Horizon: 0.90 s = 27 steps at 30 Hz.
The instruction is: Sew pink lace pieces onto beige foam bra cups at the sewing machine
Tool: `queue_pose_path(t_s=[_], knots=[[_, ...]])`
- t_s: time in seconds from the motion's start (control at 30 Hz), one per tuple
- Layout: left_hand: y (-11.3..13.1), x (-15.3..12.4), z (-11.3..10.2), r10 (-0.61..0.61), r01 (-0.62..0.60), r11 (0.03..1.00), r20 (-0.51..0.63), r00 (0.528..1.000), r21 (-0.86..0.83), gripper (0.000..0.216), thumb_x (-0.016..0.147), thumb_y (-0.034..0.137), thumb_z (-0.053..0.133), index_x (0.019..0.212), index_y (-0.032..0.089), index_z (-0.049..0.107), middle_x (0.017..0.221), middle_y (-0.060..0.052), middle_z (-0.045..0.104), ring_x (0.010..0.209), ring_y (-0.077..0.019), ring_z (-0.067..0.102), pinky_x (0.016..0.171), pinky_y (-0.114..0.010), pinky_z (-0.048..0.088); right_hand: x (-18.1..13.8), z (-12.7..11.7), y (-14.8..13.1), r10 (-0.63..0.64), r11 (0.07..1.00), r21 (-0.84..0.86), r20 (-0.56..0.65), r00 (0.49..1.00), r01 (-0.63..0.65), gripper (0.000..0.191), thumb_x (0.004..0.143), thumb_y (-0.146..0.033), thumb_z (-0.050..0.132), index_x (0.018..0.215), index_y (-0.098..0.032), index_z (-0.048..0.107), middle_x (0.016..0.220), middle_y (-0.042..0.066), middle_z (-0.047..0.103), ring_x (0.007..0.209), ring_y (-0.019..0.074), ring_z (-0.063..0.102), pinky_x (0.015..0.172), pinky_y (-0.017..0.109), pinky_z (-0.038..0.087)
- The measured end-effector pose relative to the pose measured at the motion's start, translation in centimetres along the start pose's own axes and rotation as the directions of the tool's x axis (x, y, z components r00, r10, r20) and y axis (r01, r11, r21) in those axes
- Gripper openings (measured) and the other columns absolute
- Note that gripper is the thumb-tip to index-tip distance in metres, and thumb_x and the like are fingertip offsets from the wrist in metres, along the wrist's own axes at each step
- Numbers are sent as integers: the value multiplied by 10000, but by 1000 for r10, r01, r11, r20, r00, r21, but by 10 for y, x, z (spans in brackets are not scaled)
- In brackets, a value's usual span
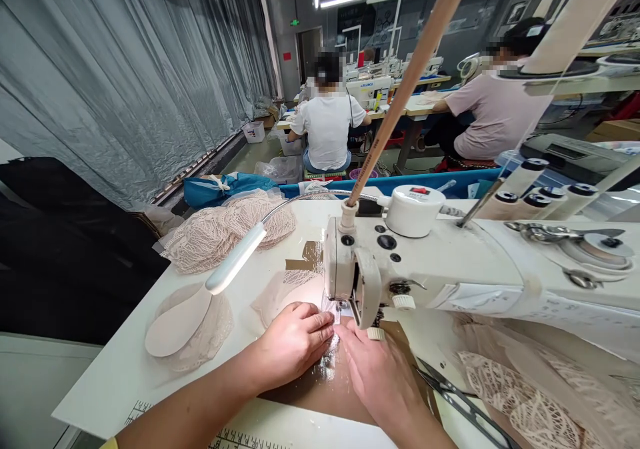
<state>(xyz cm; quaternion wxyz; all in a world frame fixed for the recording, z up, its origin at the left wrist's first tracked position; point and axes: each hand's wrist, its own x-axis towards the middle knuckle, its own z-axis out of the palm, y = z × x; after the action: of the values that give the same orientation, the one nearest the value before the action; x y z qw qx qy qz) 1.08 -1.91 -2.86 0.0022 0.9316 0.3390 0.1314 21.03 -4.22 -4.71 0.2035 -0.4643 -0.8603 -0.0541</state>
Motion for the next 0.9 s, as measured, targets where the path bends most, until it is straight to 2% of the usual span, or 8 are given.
queue_pose_path(t_s=[0.13,0.37,0.7,0.9], knots=[[1,0,0,-3,3,1000,-2,1000,-4,184,971,276,441,970,186,601,1066,-45,640,912,-183,520,786,-324,407,1,0,-2,-54,997,-56,-40,998,52,423,830,-48,375,1056,-183,705,1007,62,736,659,160,673,535,272,490],[0,8,-8,-58,57,997,-7,998,-59,243,956,315,449,1073,193,624,1116,-42,659,902,-202,532,759,-353,408,1,5,1,-15,995,-99,-54,998,9,424,824,-44,395,1103,-162,692,903,76,740,613,149,652,516,254,447],[-8,6,-5,-53,51,992,-17,998,-112,339,918,332,489,1214,182,558,1240,-53,613,989,-236,522,816,-387,421,2,-6,0,-66,998,-13,-72,995,65,431,812,-34,375,1046,-179,707,928,65,731,551,122,593,516,252,412],[-13,11,-8,-63,59,989,-21,998,-133,323,924,300,468,1203,166,561,1176,-63,630,1006,-246,514,866,-391,419,4,-3,-2,-41,997,-66,-66,997,37,431,812,-51,388,1068,-181,710,913,54,735,595,139,634,496,252,417]])
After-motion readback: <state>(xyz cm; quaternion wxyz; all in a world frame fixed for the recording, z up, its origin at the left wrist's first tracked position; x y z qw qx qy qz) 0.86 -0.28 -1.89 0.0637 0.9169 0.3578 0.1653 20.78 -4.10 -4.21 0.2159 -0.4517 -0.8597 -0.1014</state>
